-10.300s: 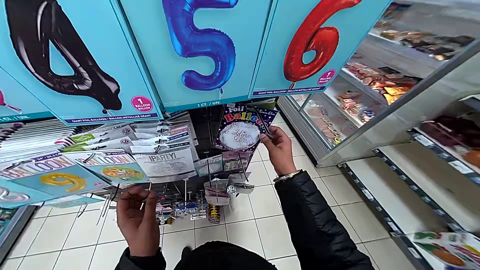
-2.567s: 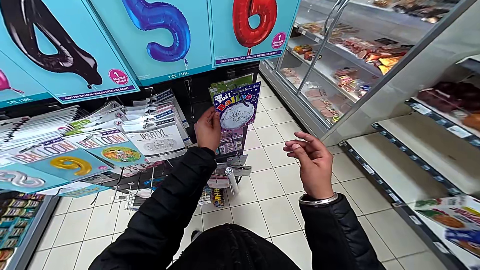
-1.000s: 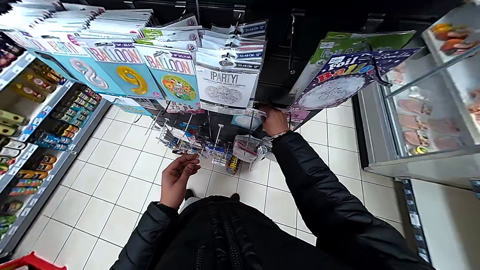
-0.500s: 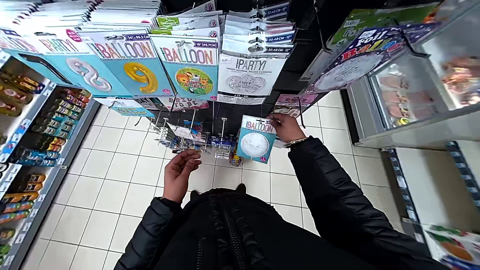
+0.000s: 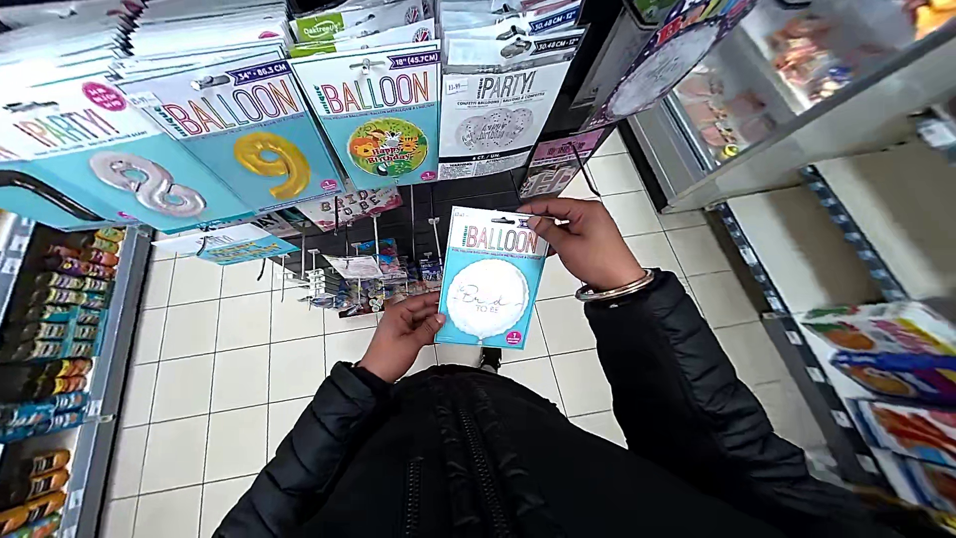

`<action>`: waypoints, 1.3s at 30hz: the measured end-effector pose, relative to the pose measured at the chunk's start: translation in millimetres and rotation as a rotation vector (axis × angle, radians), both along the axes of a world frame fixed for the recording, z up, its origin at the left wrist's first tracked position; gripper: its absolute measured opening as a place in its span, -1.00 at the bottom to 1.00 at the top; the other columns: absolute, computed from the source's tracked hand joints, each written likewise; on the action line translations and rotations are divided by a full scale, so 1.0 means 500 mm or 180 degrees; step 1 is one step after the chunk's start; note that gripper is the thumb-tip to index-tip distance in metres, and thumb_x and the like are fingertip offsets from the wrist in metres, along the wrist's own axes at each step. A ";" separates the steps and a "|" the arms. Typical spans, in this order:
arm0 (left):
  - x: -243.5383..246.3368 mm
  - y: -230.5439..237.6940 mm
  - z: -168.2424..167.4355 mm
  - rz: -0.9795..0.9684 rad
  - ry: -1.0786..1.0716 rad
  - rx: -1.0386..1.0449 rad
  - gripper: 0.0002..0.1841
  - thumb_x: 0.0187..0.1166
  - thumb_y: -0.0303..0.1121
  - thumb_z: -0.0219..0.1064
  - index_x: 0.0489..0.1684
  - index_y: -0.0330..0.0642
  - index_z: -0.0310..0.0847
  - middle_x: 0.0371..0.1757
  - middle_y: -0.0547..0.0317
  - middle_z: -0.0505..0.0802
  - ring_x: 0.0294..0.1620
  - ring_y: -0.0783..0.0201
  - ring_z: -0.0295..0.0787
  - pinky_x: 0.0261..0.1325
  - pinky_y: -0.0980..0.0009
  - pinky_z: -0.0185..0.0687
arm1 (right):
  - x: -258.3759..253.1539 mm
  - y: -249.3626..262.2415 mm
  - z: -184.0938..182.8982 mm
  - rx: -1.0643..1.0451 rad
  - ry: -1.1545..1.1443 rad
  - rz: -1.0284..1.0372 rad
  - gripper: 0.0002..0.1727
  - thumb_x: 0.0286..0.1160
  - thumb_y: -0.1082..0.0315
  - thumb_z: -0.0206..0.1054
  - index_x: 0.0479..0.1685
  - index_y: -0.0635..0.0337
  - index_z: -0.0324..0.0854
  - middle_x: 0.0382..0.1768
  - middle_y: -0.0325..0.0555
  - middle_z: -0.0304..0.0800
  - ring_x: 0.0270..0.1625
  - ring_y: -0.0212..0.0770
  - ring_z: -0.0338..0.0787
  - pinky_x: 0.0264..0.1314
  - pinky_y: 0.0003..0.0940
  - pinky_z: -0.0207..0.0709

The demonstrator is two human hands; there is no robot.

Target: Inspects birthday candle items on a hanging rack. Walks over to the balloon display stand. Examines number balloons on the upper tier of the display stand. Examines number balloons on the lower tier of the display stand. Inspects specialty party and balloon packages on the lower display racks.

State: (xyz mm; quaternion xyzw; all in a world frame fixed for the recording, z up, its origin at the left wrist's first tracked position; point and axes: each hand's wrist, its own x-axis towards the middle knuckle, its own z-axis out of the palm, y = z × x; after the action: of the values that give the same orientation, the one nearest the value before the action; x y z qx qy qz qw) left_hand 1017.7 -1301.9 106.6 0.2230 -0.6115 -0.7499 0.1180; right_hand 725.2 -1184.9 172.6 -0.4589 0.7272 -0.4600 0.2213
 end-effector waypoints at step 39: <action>-0.188 0.108 -0.031 0.0593 -0.0339 -0.0007 -0.69 0.58 -0.56 0.39 0.26 -0.32 0.69 -0.09 -0.10 0.93 -0.19 0.06 0.94 -0.09 0.15 0.92 | -0.178 0.078 -0.052 -0.0586 -0.1470 0.0257 -0.67 0.69 0.52 0.14 0.32 0.33 0.64 -0.10 0.07 0.88 -0.20 -0.14 0.90 -0.16 -0.24 0.85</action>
State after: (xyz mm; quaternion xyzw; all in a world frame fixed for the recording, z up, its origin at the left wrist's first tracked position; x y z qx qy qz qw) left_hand 923.9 -1247.9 91.2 0.3183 -0.5943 -0.7221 0.1548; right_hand 636.1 -1145.7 146.7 -0.3886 0.5934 -0.6077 0.3571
